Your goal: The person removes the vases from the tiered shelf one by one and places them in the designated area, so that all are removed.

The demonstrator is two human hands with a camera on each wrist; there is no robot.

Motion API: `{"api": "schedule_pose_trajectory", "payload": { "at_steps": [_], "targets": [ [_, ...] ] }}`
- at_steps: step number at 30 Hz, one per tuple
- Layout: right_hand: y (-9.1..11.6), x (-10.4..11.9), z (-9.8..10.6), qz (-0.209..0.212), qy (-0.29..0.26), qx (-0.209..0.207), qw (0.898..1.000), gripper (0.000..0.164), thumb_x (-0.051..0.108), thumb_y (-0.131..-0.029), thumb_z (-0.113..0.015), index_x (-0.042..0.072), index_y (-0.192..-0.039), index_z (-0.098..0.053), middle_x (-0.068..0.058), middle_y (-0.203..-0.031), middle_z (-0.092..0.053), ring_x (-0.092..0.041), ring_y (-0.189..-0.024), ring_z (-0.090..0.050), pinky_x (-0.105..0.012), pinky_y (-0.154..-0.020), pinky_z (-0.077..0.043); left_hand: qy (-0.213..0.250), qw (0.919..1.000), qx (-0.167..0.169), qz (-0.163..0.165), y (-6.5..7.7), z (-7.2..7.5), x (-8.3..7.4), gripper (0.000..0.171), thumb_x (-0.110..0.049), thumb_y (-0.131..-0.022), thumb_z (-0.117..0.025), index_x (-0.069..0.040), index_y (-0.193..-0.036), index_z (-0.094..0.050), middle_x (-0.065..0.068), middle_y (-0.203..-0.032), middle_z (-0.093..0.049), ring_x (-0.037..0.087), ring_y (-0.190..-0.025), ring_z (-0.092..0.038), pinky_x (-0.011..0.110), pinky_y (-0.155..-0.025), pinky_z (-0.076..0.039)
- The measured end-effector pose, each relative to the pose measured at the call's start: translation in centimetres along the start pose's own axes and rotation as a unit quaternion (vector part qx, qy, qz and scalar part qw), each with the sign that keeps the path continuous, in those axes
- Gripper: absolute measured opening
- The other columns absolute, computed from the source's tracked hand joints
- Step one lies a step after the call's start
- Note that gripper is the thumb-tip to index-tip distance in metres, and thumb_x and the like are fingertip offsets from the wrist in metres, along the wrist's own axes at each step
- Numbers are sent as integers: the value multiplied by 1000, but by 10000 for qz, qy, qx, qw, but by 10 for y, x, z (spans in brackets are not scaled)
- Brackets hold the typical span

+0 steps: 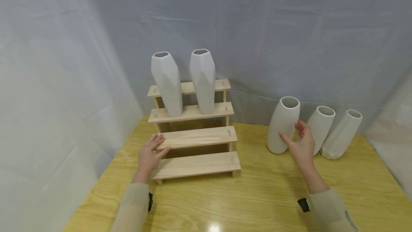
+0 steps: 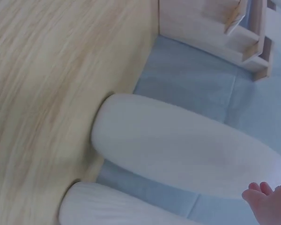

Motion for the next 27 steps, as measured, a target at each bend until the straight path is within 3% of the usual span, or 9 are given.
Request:
{"api": "schedule_pose_trajectory", "payload": {
  "at_steps": [14,22,27],
  "targets": [
    [-1,28,-26,480,-115,571,9972,62,5,-71,-73,-11,-122,-40,-25,-118,-47,-31,-112,-42,-39,-98,-32,-44,9997,-129,-226,0,1,-1,42,-19,-65,-78,0,-100,-66,12,-109,-60,28,-110,-50,42,-91,-39],
    [-7,44,-51,1069,-24,935,9899,64,10,-72,-73,-10,-122,-40,-25,-118,-46,-34,-111,-42,-42,-97,-33,-35,10000,14,-75,0,2,-3,42,-21,-67,-77,0,-102,-65,11,-112,-59,28,-112,-48,42,-92,-38],
    [-12,58,-68,1147,127,1160,9865,67,17,-73,-73,-10,-123,-39,-25,-120,-46,-35,-112,-41,-42,-96,-33,-84,9999,47,-69,0,2,-3,42,-20,-67,-77,0,-103,-65,11,-113,-58,28,-112,-48,42,-93,-37]
  ]
}}
Point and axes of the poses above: each hand's wrist, its own y-axis away from the middle knuckle, its own z-axis out of the back of the hand, x = y × z, the point moved 1 cm from there along -y, towards the middle knuckle
